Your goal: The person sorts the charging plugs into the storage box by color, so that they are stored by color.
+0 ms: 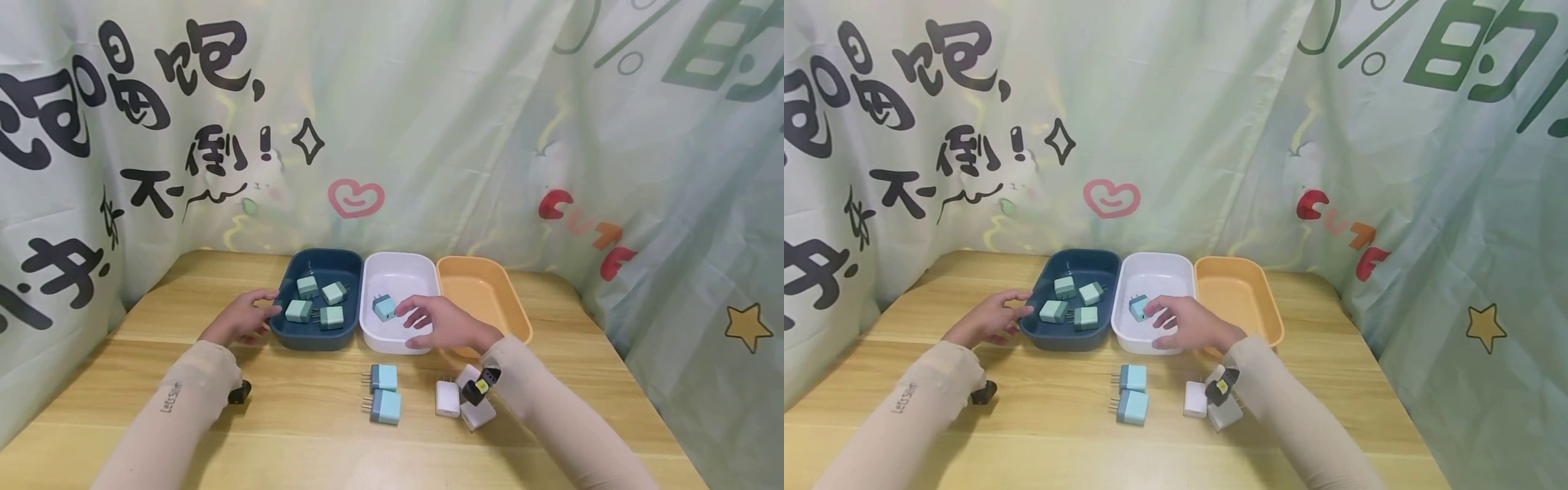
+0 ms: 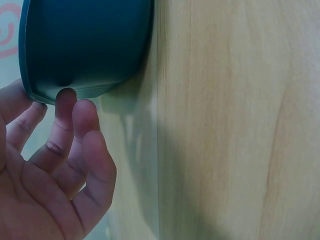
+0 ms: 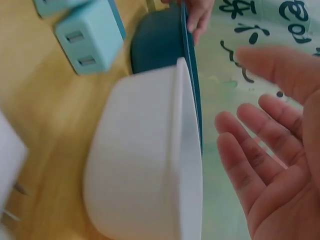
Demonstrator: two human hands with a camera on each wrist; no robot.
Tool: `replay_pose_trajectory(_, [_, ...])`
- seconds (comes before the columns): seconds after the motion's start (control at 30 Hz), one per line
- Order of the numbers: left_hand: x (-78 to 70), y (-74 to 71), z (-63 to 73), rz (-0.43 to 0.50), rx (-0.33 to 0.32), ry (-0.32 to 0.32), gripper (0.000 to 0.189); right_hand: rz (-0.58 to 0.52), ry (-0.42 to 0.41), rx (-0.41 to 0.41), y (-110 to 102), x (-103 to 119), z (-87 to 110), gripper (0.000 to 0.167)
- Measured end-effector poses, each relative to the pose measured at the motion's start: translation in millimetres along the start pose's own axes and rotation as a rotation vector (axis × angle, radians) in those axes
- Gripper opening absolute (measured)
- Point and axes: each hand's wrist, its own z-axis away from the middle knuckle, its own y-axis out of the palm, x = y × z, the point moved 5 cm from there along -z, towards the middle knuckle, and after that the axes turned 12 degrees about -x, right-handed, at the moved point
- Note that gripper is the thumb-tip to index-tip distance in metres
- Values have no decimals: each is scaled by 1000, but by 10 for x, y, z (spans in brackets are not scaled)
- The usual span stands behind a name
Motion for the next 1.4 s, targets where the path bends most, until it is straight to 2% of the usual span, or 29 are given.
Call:
replay_pose_trajectory(0.13, [-15,3,6,2,4,3,55,-36,2,1,76,-13,133,44])
replay_pose_trajectory(0.37, [-86,-15,35,8,21,13,54,-84,-35,61,241,-28,303,41])
replay_pose_trajectory(0.57, [-114,-10,36,6,26,29,56,-31,-54,150,401,-77,385,45])
replay_pose_trajectory(0.83, [-81,2,12,1,22,21,57,55,-129,184,584,-153,349,44])
replay_pose_trajectory(1.1, [-42,18,24,17,28,4,57,118,-117,205,661,-134,284,41])
replay_pose_trajectory(1.4, [-36,9,47,11,27,10,58,110,-77,240,681,-102,282,53])
